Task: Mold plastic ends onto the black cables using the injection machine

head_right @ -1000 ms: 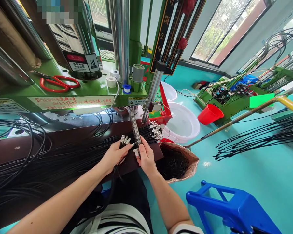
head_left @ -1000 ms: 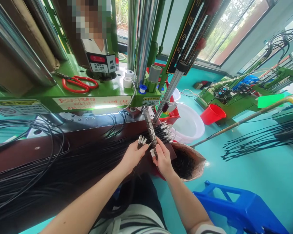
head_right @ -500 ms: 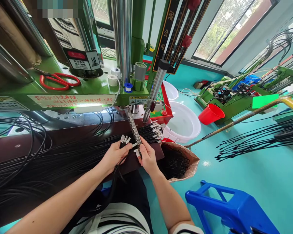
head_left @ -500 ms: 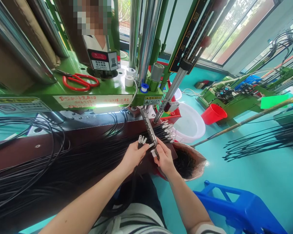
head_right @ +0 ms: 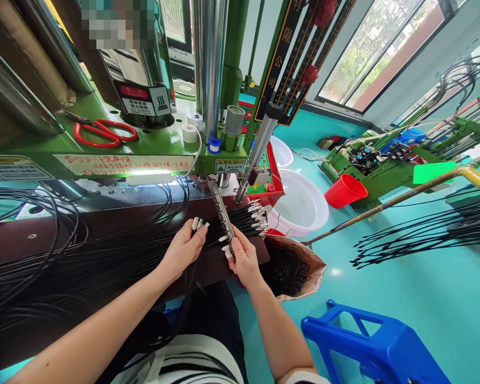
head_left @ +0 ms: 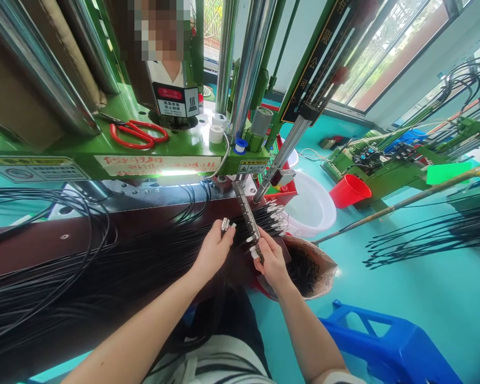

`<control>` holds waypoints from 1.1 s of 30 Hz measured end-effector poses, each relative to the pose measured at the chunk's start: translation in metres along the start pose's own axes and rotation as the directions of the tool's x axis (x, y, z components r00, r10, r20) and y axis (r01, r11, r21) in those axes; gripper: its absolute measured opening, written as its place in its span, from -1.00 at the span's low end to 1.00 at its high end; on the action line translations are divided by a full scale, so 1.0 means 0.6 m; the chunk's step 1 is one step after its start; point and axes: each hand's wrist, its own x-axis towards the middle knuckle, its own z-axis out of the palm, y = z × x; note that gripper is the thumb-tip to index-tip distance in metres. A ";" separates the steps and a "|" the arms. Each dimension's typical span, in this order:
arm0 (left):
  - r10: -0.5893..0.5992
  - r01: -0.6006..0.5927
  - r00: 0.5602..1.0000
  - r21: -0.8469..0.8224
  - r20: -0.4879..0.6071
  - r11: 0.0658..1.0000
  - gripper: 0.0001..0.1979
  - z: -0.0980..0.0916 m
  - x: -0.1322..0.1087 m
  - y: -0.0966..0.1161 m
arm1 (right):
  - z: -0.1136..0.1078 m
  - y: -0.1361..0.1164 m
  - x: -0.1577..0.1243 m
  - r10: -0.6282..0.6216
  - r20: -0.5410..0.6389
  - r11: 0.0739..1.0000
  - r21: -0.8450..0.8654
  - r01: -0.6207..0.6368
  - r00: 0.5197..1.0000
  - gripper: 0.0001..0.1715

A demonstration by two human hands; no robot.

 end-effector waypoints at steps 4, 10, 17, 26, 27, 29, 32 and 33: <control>0.061 -0.067 0.997 0.119 0.050 0.991 -0.78 0.001 0.004 -0.001 | -0.002 -0.001 0.001 0.019 0.046 1.000 -0.024 -0.018 0.999 -0.48; 0.054 -0.057 0.998 0.136 0.028 0.989 -0.78 0.004 0.005 -0.005 | -0.003 -0.007 0.000 0.035 0.082 0.996 -0.080 -0.028 0.996 -0.48; 0.076 -0.076 0.997 0.147 0.007 0.986 -0.80 -0.001 0.002 -0.006 | -0.002 -0.004 -0.004 0.015 0.093 0.986 -0.167 0.001 0.996 -0.46; 0.113 -0.115 0.990 -0.024 -0.079 0.993 -0.76 -0.012 -0.008 0.005 | 0.001 -0.003 -0.007 0.054 0.091 0.983 -0.180 -0.037 0.994 -0.49; 0.120 -0.131 0.984 -0.086 -0.129 0.988 -0.75 -0.014 -0.008 0.010 | 0.000 -0.005 -0.007 0.068 0.085 0.987 -0.150 -0.055 0.994 -0.49; 0.104 -0.143 0.976 -0.201 -0.192 0.969 -0.74 -0.017 -0.009 0.020 | -0.001 -0.007 -0.007 0.071 0.080 0.991 -0.118 -0.061 0.994 -0.49; 0.037 -0.066 0.993 -0.266 -0.114 0.962 -0.73 -0.018 -0.009 0.024 | -0.005 -0.006 -0.005 0.057 0.090 0.994 -0.102 -0.047 0.994 -0.51; 0.015 -0.031 0.998 -0.261 -0.062 0.965 -0.72 -0.018 -0.009 0.022 | -0.005 -0.006 -0.005 0.053 0.096 0.994 -0.100 -0.043 0.994 -0.52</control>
